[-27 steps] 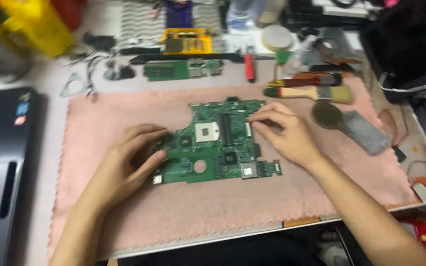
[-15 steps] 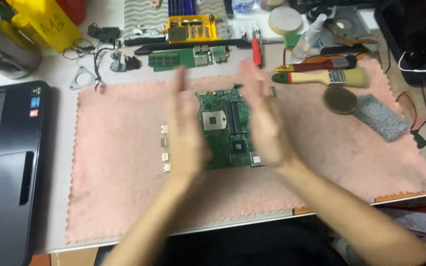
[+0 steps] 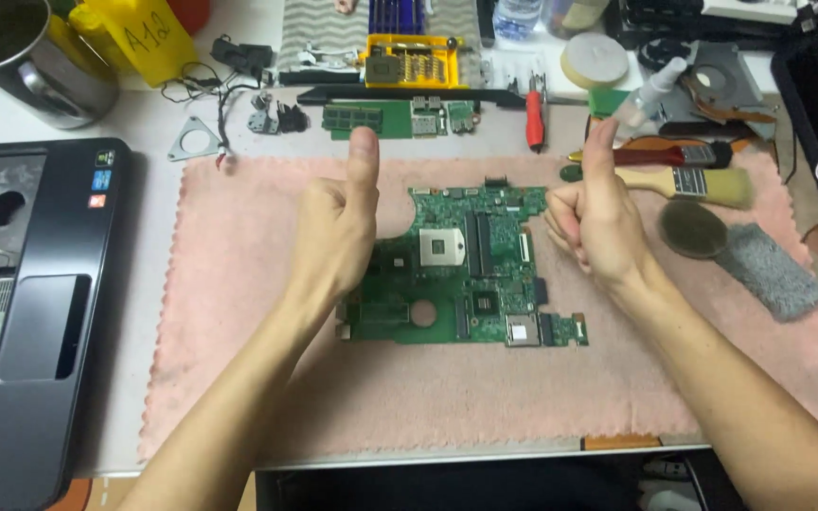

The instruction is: The person uses a small metal tool to scrape and clean the surface of a green circuit board. The hands hold the board steady while the tool is used to remove residue from various components and connectors on the board.

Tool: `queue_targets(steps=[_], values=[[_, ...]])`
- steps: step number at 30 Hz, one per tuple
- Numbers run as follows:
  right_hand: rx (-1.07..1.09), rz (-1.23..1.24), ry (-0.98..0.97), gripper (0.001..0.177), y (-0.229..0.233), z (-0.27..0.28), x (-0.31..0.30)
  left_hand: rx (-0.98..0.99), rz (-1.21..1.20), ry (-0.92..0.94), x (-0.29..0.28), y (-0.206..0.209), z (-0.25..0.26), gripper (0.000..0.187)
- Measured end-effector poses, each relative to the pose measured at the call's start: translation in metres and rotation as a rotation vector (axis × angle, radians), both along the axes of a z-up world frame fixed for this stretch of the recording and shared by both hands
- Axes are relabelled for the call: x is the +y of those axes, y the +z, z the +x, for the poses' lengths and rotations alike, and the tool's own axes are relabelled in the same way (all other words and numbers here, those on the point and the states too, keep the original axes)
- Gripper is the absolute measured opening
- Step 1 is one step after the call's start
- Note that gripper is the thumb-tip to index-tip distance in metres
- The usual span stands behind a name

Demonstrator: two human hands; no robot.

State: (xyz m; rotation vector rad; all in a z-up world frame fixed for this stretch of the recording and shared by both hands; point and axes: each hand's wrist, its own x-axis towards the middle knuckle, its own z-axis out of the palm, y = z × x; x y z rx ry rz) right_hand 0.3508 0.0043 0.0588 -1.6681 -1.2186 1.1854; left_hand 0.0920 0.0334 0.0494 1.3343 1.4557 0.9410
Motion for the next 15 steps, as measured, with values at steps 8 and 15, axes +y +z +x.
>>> queue_targets(steps=[8,15], values=[[-0.555,-0.034,0.124,0.027,-0.005,0.029,0.017,0.284,0.232,-0.778,0.002,0.008,-0.036,0.137],[-0.557,0.072,0.239,0.023,-0.046,0.048,0.022,0.619,0.608,-0.880,0.011,-0.055,-0.017,0.189]])
